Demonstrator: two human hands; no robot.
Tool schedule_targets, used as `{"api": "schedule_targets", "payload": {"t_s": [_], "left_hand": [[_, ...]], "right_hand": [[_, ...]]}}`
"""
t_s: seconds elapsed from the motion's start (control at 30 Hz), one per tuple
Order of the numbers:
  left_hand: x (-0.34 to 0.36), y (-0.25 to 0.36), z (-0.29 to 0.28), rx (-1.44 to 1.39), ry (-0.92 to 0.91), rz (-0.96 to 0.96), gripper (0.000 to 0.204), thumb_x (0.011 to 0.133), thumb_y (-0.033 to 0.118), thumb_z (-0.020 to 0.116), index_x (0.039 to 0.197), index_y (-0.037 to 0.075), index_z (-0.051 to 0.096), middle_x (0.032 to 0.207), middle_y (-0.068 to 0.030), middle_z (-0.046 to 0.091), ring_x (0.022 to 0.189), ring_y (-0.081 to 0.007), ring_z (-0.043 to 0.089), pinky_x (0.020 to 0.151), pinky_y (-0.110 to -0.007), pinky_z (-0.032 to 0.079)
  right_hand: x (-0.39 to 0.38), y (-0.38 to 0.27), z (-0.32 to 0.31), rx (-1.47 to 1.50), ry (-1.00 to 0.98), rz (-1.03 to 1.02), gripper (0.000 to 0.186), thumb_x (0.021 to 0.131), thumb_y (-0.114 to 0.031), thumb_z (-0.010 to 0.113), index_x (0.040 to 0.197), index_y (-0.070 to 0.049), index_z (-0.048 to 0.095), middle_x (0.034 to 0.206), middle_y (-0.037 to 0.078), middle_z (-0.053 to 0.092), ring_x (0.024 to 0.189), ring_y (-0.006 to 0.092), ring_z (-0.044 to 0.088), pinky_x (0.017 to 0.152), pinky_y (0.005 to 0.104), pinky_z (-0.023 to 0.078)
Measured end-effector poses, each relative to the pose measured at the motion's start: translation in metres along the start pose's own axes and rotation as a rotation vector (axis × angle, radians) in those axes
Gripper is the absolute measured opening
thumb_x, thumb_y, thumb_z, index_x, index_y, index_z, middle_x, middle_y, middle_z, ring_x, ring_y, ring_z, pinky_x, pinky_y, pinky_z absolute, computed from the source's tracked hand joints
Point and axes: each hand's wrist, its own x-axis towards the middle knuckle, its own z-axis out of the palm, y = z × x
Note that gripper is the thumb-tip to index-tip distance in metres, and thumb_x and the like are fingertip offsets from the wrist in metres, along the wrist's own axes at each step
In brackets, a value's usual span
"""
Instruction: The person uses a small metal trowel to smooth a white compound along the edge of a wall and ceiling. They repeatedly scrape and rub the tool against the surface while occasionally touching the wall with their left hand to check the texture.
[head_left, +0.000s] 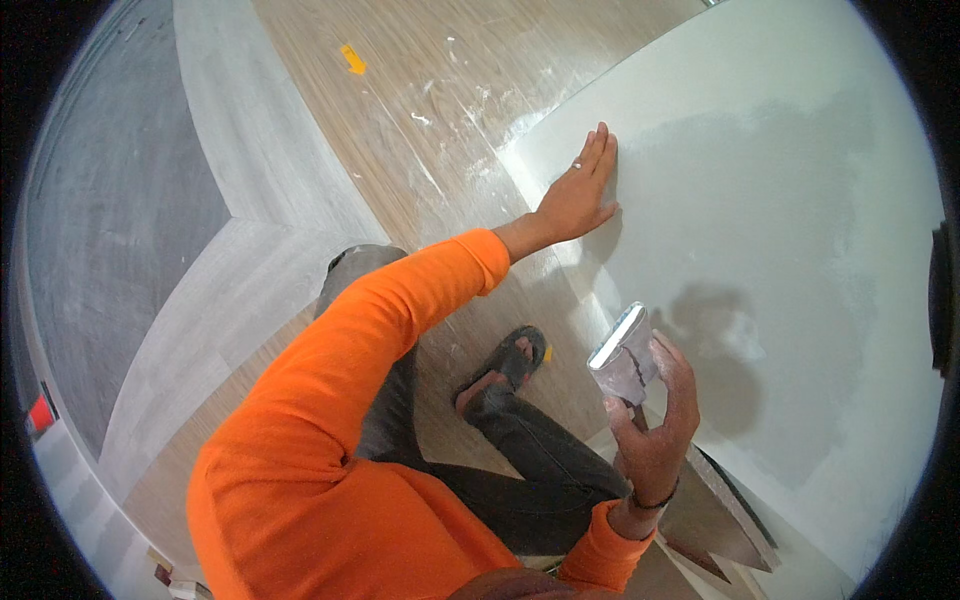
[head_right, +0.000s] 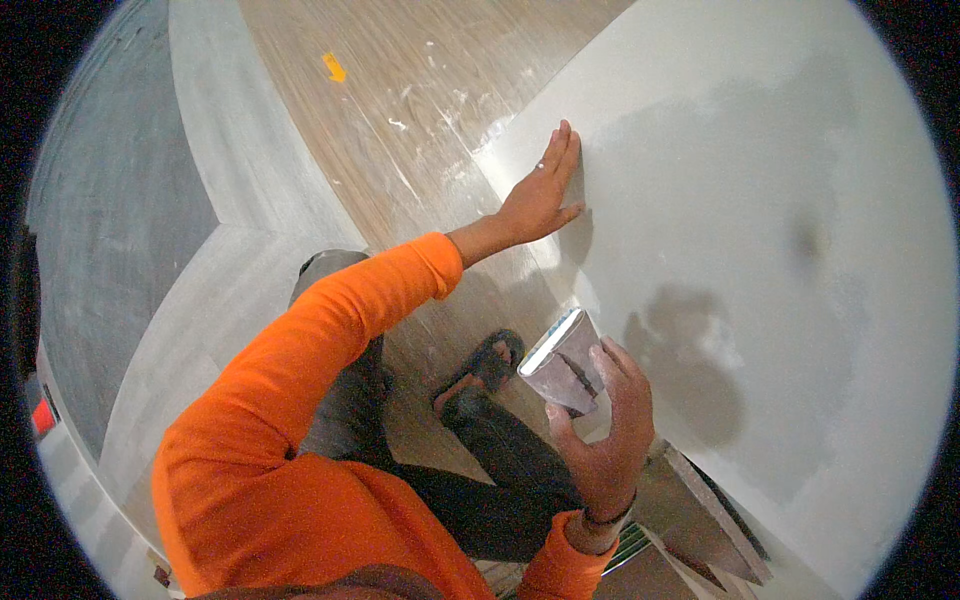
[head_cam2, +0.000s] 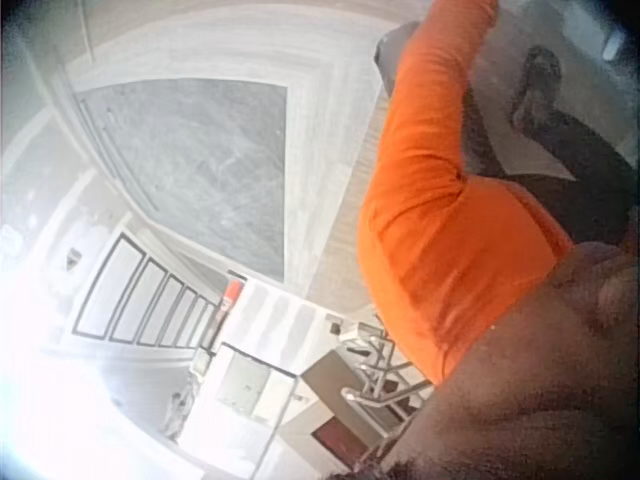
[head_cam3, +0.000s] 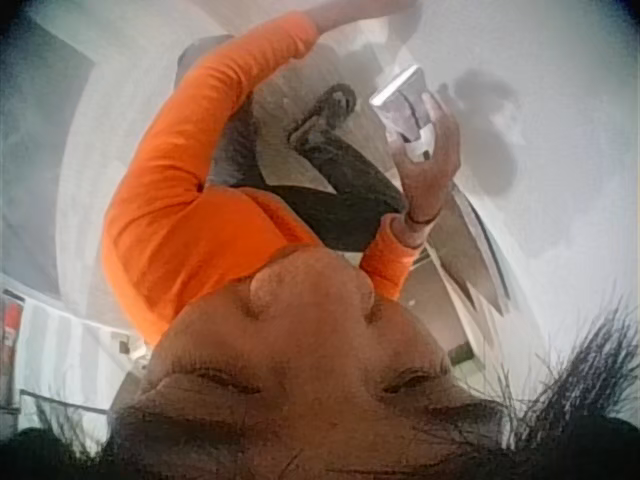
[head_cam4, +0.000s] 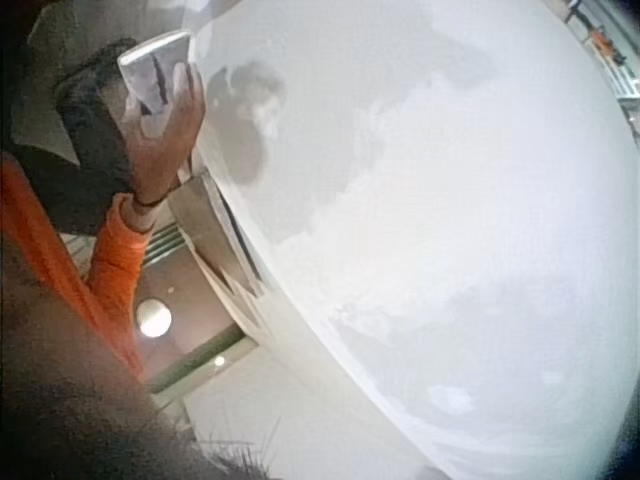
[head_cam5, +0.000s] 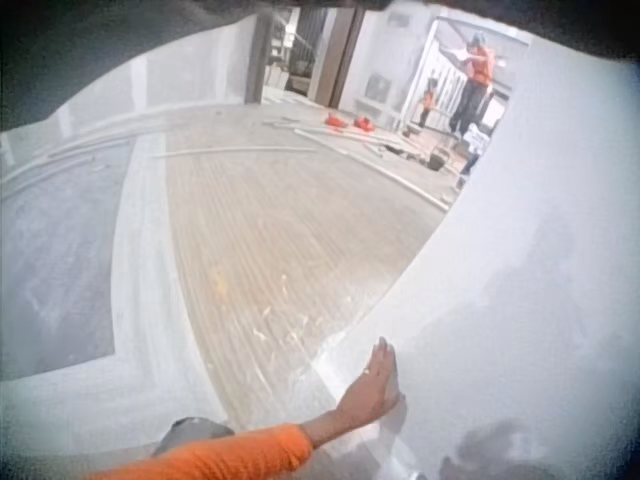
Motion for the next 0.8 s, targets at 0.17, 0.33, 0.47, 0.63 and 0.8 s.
{"api": "schedule_targets", "payload": {"t_s": [0.17,0.33,0.47,0.63,0.8], "left_hand": [[-0.001,-0.014,-0.007,0.146,-0.116,0.02,0.104,0.088,0.022,0.073,0.16,0.001,0.001,0.167,-0.0261,-0.001,0.154,-0.0417,0.01,0.124,-0.048,0.025],[-0.002,-0.06,-0.001,0.256,-0.044,0.064,0.101,0.087,0.024,0.075,0.161,0.004,0.009,0.169,-0.0187,0.007,0.153,-0.0396,0.017,0.122,-0.051,0.027],[-0.003,-0.095,-0.005,-0.265,-0.096,-0.465,0.098,0.097,0.053,0.059,0.16,-0.002,0.006,0.167,-0.0248,0.004,0.153,-0.0391,0.017,0.124,-0.04,0.024],[0.033,-0.065,-0.024,-0.79,0.105,-0.493,0.097,0.103,0.063,0.036,0.157,-0.008,-0.001,0.166,-0.0268,-0.008,0.156,-0.0357,-0.001,0.126,-0.044,0.009],[0.058,-0.014,-0.04,-0.497,0.132,-0.105,0.088,0.106,0.057,0.032,0.159,-0.003,-0.003,0.166,-0.0252,-0.012,0.154,-0.0417,-0.009,0.126,-0.046,0.006]], "right_hand": [[-0.001,0.003,0.002,0.005,0.012,0.004,0.067,0.069,-0.01,0.078,0.133,-0.005,0.059,0.136,0.019,0.06,0.125,0.0387,0.058,0.107,0.0479,0.045],[0.001,-0.001,0.0,0.012,0.018,0.007,0.067,0.068,-0.01,0.079,0.133,-0.006,0.059,0.136,0.019,0.06,0.125,0.038,0.058,0.107,0.0473,0.046],[0.002,-0.002,-0.001,-0.001,0.011,-0.005,0.067,0.067,-0.008,0.079,0.132,-0.006,0.059,0.135,0.019,0.061,0.124,0.0374,0.059,0.105,0.0462,0.047],[0.0,-0.001,0.001,-0.02,0.021,-0.044,0.068,0.067,-0.006,0.078,0.132,-0.005,0.058,0.133,0.019,0.061,0.122,0.0366,0.061,0.103,0.0455,0.049],[0.0,-0.006,-0.004,-0.049,0.028,-0.031,0.069,0.066,-0.005,0.078,0.132,-0.006,0.058,0.132,0.019,0.061,0.12,0.0364,0.062,0.103,0.0451,0.049]]}}
